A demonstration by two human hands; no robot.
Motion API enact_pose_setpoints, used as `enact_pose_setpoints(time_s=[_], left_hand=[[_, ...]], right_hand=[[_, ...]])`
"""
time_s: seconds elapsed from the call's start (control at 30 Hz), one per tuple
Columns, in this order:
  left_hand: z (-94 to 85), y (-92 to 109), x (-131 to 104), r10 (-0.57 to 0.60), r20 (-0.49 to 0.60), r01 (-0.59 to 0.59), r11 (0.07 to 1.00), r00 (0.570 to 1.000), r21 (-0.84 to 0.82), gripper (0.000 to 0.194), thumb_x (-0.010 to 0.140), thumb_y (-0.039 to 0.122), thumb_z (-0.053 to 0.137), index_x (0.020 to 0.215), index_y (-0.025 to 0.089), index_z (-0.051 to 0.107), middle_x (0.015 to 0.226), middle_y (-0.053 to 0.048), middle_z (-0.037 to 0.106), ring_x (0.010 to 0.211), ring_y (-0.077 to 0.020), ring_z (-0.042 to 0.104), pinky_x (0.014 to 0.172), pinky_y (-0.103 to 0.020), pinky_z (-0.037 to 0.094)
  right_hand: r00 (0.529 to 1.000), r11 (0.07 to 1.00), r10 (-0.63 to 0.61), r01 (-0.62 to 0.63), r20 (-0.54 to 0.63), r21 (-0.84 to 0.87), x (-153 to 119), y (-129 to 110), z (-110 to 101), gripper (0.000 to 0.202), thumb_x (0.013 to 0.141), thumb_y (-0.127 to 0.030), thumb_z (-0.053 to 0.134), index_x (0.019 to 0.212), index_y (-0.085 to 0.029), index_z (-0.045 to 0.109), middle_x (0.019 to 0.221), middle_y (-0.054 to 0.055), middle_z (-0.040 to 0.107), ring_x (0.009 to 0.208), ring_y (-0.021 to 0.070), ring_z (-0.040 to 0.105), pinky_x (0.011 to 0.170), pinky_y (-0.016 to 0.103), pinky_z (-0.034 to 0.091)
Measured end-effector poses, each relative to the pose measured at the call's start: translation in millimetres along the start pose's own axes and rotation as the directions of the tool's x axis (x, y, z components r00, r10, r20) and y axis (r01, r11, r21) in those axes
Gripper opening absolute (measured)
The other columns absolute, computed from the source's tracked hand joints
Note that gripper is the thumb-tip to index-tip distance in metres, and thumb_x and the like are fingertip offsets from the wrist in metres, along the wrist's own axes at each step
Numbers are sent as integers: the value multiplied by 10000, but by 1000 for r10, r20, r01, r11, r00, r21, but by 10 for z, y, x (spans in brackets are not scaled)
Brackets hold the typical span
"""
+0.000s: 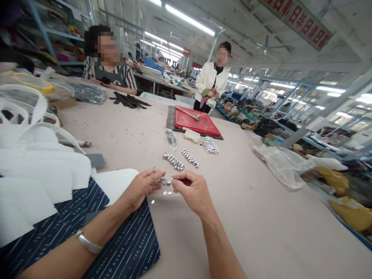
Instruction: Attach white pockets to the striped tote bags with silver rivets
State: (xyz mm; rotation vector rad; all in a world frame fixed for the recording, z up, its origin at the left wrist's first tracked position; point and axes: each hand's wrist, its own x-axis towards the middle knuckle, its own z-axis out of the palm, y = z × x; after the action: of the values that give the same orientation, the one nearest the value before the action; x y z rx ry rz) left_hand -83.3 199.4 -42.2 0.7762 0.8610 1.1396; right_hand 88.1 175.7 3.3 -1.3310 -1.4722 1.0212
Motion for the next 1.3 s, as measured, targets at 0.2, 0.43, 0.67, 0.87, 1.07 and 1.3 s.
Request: enact_pose_setpoints(time_s=[0.2,0.43,0.67,0.87,1.07,1.3], left_hand=[[64,-16,-106,33,333,-143,940,942,311,311,707,361,757,946,167,717,857,-21,692,784,-154,561,744,-268,409],[137,-2,-182,60,417,-264,853,907,451,296,887,406,507,737,175,614,739,4,601,686,-133,538,685,-262,410],[150,17,-212,98,375,-323,730,922,603,231,933,393,392,1005,211,515,699,43,572,532,-119,511,556,-247,403],[127,64,-194,174,382,-411,558,908,721,159,906,345,476,811,225,521,645,38,546,640,-158,518,641,-274,339],[101,47,-212,183,403,-441,433,897,786,151,924,346,446,899,234,545,716,-7,605,707,-206,580,646,-292,311],[74,4,-204,208,410,-459,330,888,825,157,931,310,418,931,232,554,756,-48,651,744,-251,624,632,-302,306]], right_hand=[[994,995,86,-89,72,41,8,-60,-74,207,667,-321,782,756,-149,706,618,-5,687,573,135,647,597,256,523],[992,993,113,-115,51,37,1,-101,-54,240,661,-341,780,777,-136,730,661,15,707,580,134,639,590,264,543],[978,997,72,-75,195,7,-10,-76,-102,262,749,-286,662,963,-175,765,752,9,740,692,143,675,723,303,556],[990,970,-19,53,140,-238,-45,-103,-80,257,745,-184,605,937,-183,775,717,19,744,640,149,652,615,260,503],[979,888,-154,197,134,-416,-71,-83,-16,331,722,-98,551,939,-208,776,777,12,754,622,136,626,595,240,470],[984,880,-167,177,61,-441,-56,29,87,323,684,-82,527,877,-180,766,734,24,746,591,143,627,580,246,483]])
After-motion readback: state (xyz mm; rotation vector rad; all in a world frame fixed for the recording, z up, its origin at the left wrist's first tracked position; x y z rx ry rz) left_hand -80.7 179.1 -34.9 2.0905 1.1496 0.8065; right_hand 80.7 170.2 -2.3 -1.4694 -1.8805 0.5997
